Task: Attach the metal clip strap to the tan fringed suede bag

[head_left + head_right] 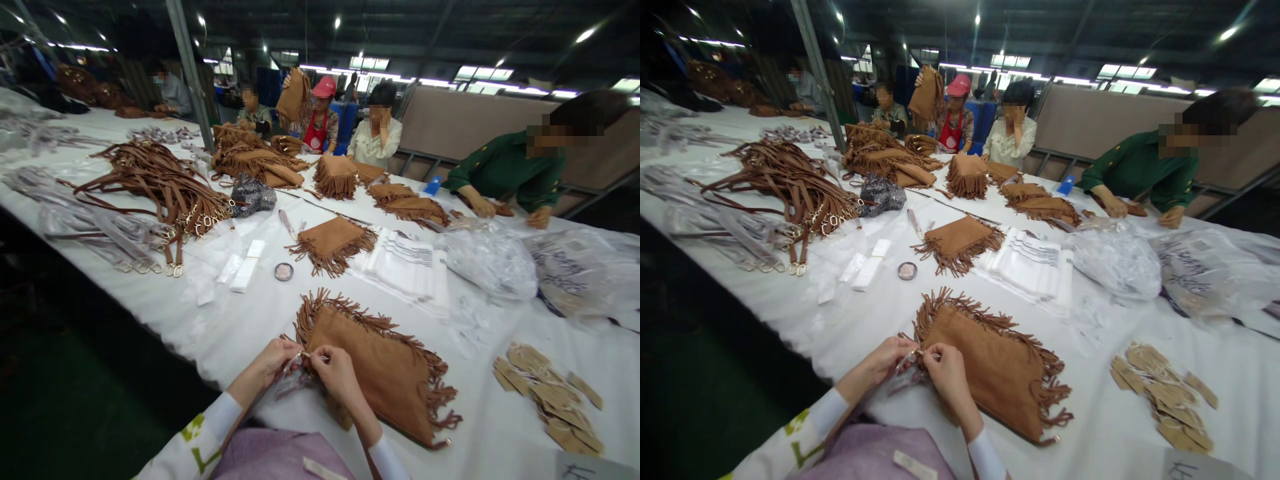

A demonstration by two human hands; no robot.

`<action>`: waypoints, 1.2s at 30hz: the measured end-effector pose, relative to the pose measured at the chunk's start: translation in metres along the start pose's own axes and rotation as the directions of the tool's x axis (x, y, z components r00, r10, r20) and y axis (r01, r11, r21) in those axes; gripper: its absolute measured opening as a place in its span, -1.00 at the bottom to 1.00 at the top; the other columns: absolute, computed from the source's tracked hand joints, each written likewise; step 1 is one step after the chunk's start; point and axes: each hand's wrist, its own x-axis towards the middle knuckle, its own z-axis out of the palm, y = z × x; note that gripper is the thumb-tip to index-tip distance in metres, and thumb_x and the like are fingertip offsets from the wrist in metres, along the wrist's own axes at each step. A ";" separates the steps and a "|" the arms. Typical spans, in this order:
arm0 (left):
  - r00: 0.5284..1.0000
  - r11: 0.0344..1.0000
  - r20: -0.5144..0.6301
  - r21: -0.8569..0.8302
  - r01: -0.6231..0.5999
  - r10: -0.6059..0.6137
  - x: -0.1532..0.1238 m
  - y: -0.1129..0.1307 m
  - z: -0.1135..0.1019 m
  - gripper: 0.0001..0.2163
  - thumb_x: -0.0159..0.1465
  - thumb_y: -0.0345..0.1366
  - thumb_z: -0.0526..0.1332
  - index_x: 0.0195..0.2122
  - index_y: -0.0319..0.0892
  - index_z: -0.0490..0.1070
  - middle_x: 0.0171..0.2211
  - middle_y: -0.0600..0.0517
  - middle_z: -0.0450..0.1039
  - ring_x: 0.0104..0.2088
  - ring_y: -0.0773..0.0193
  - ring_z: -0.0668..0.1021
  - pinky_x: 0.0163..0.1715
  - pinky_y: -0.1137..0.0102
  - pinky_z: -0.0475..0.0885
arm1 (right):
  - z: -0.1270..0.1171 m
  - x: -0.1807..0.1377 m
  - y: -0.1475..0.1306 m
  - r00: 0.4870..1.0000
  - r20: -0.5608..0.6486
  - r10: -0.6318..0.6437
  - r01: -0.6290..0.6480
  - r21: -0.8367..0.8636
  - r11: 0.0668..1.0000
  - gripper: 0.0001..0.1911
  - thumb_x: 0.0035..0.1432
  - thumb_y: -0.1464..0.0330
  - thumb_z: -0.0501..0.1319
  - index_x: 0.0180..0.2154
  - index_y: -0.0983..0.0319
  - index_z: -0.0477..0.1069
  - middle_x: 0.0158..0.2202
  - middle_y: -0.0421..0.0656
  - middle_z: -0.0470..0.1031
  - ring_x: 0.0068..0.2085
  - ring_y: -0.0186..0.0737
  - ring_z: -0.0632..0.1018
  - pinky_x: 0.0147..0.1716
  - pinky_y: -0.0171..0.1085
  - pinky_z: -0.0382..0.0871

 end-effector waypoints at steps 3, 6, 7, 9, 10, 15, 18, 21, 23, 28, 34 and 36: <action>1.000 0.999 0.008 0.025 -0.020 0.019 -0.002 0.001 0.000 -0.80 -0.08 -0.20 0.30 -0.55 -0.24 0.40 -0.69 0.17 0.28 -0.68 0.49 0.26 -0.64 0.50 0.06 | 0.004 0.002 -0.001 1.000 -0.012 -0.004 0.004 -0.032 0.999 -0.77 0.03 0.35 0.13 -0.54 0.25 0.50 -0.52 -0.14 0.56 -0.45 -0.23 0.53 -0.44 -0.36 0.26; 0.999 0.997 0.004 0.061 -0.035 0.035 -0.002 0.000 -0.001 -0.80 -0.08 -0.20 0.28 -0.58 -0.23 0.37 -0.69 0.16 0.28 -0.67 0.47 0.27 -0.63 0.50 0.08 | 0.010 0.004 -0.002 1.000 -0.015 -0.014 0.013 -0.052 0.999 -0.78 0.03 0.34 0.14 -0.53 0.25 0.51 -0.51 -0.13 0.56 -0.45 -0.22 0.53 -0.46 -0.36 0.23; 0.999 0.996 -0.008 0.077 -0.040 0.040 -0.001 -0.001 0.000 -0.80 -0.08 -0.20 0.27 -0.58 -0.23 0.36 -0.68 0.16 0.28 -0.67 0.47 0.27 -0.62 0.50 0.09 | 0.012 0.004 -0.002 1.000 -0.015 -0.019 0.019 -0.054 0.998 -0.77 0.05 0.33 0.14 -0.53 0.25 0.51 -0.51 -0.13 0.57 -0.45 -0.22 0.53 -0.47 -0.35 0.22; 0.997 0.992 -0.051 0.118 -0.047 0.053 0.001 -0.004 0.001 -0.79 -0.08 -0.18 0.26 -0.54 -0.23 0.38 -0.66 0.15 0.30 -0.67 0.45 0.29 -0.62 0.49 0.10 | 0.016 0.004 -0.001 0.999 -0.014 -0.029 0.028 -0.050 0.998 -0.76 0.07 0.31 0.14 -0.51 0.25 0.51 -0.49 -0.13 0.57 -0.44 -0.21 0.53 -0.46 -0.35 0.22; 0.995 0.989 -0.080 0.143 -0.049 0.061 0.002 -0.005 0.002 -0.78 -0.06 -0.16 0.26 -0.51 -0.23 0.38 -0.66 0.14 0.31 -0.67 0.43 0.30 -0.63 0.49 0.10 | 0.018 0.004 -0.001 0.999 -0.015 -0.032 0.031 -0.044 0.999 -0.75 0.09 0.30 0.13 -0.50 0.25 0.51 -0.48 -0.12 0.57 -0.43 -0.21 0.53 -0.45 -0.35 0.23; 0.944 0.940 -0.241 0.310 -0.144 0.225 0.004 -0.008 0.005 -0.81 0.09 -0.14 0.15 -0.47 -0.17 0.31 -0.64 0.14 0.30 -0.64 0.34 0.35 -0.60 0.45 0.15 | 0.016 0.002 0.004 0.999 0.002 -0.043 0.043 0.001 0.999 -0.73 0.13 0.27 0.12 -0.41 0.23 0.54 -0.47 -0.15 0.58 -0.43 -0.22 0.54 -0.42 -0.35 0.27; 0.851 0.863 -0.302 0.414 -0.289 0.429 0.000 0.007 0.003 -0.83 0.19 -0.18 0.11 -0.46 -0.14 0.29 -0.51 0.13 0.32 -0.45 0.32 0.40 -0.40 0.43 0.26 | 0.011 0.006 0.006 0.998 -0.009 -0.069 0.070 0.029 0.997 -0.74 0.15 0.24 0.13 -0.35 0.21 0.54 -0.44 -0.16 0.58 -0.39 -0.21 0.55 -0.36 -0.34 0.30; 0.797 0.798 -0.266 0.460 -0.388 0.541 -0.002 0.030 0.003 -0.83 0.24 -0.17 0.08 -0.41 -0.13 0.31 -0.48 0.12 0.32 -0.40 0.31 0.40 -0.32 0.42 0.28 | 0.009 0.015 0.004 0.994 -0.031 -0.104 0.106 0.073 0.992 -0.75 0.15 0.23 0.14 -0.32 0.21 0.54 -0.39 -0.15 0.58 -0.36 -0.20 0.54 -0.33 -0.32 0.32; 0.798 0.777 -0.205 0.454 -0.435 0.567 -0.001 0.045 0.006 -0.83 0.25 -0.17 0.09 -0.38 -0.13 0.33 -0.48 0.13 0.34 -0.41 0.32 0.41 -0.32 0.42 0.30 | 0.009 0.022 0.002 0.993 -0.006 -0.118 0.118 0.144 0.983 -0.73 0.15 0.20 0.15 -0.31 0.23 0.52 -0.42 -0.15 0.56 -0.41 -0.24 0.50 -0.39 -0.34 0.31; 0.834 0.807 -0.125 0.362 -0.467 0.538 0.012 0.058 0.017 -0.79 0.22 -0.10 0.12 -0.36 -0.14 0.31 -0.50 0.14 0.34 -0.46 0.36 0.42 -0.37 0.44 0.33 | 0.011 0.028 -0.002 0.997 0.005 -0.078 0.074 0.288 0.955 -0.62 0.09 0.07 0.18 -0.44 0.27 0.45 -0.56 -0.21 0.43 -0.54 -0.32 0.38 -0.54 -0.37 0.22; 0.882 0.888 -0.191 0.264 -0.376 0.430 0.011 0.044 0.027 -0.62 0.08 0.06 0.20 -0.44 -0.21 0.34 -0.59 0.10 0.31 -0.60 0.38 0.35 -0.59 0.45 0.22 | 0.017 0.032 0.026 0.999 0.005 0.053 -0.051 0.395 0.917 -0.47 -0.05 -0.11 0.21 -0.50 0.26 0.46 -0.62 -0.20 0.40 -0.57 -0.27 0.40 -0.58 -0.33 0.24; 0.895 0.894 -0.168 0.263 -0.364 0.414 0.016 0.034 0.027 -0.60 -0.05 0.05 0.31 -0.59 -0.24 0.35 -0.67 0.11 0.24 -0.64 0.41 0.28 -0.60 0.44 0.15 | 0.021 0.039 0.040 1.000 -0.004 0.028 -0.025 0.351 0.936 -0.48 -0.09 -0.11 0.24 -0.53 0.25 0.48 -0.61 -0.17 0.44 -0.53 -0.21 0.46 -0.55 -0.31 0.29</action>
